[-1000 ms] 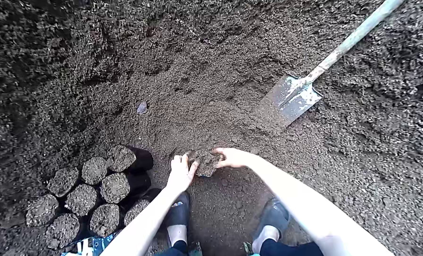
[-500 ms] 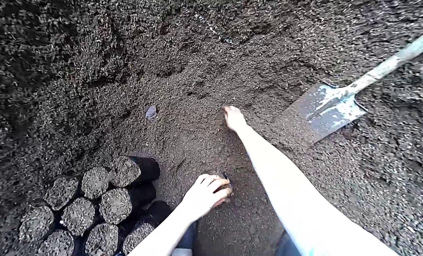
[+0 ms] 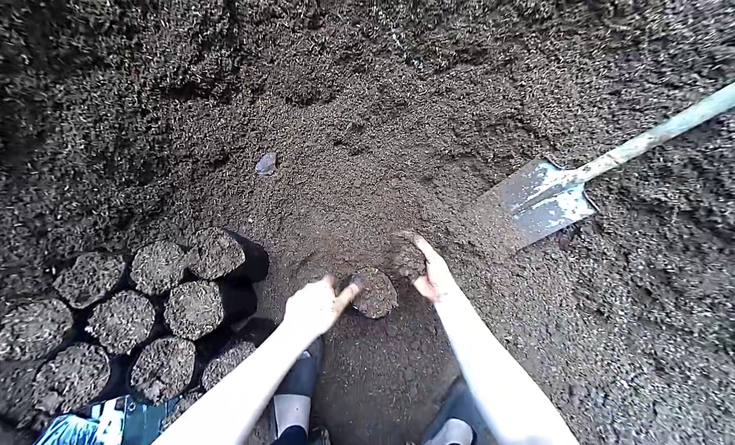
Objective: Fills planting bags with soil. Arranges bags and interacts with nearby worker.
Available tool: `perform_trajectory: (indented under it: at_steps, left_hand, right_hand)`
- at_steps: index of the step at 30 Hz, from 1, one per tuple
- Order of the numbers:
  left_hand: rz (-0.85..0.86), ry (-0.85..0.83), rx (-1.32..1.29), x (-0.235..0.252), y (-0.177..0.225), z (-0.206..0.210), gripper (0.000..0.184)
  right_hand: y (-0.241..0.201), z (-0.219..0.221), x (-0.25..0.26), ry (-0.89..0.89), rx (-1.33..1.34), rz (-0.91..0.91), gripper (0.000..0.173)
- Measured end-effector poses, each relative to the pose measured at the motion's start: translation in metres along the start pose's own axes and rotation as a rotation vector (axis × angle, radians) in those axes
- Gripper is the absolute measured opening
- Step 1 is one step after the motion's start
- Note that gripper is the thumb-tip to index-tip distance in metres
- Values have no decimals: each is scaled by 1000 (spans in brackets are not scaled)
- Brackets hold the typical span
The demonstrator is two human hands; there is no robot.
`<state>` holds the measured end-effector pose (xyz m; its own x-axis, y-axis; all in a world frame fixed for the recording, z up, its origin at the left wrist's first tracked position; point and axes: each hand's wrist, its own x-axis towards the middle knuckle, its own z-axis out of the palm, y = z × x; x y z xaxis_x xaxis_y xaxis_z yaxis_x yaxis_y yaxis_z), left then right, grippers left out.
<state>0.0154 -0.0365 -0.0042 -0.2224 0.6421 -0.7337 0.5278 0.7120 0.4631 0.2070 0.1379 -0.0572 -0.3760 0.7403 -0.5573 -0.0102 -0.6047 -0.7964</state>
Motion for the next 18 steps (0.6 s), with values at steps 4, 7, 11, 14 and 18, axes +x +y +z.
perform_trajectory:
  at_steps: [4, 7, 11, 14, 18]
  left_hand:
    - [-19, -166, -15, 1, 6, 20, 82]
    - [47, -217, -94, 10, 1, 30, 68]
    - [91, -223, -133, 11, -2, 37, 57]
    - [107, -181, -131, 8, -2, 41, 53]
    - [135, -158, -205, 5, -4, 44, 48]
  right_hand:
    - [-1, 35, -48, -104, -20, -143, 46]
    - [-2, 44, -60, -197, -272, -317, 51]
    - [-14, 48, -34, -234, -919, -501, 47]
    - [-6, 68, -17, -359, -1423, -384, 53]
    - [16, 89, -22, -357, -1739, -467, 51]
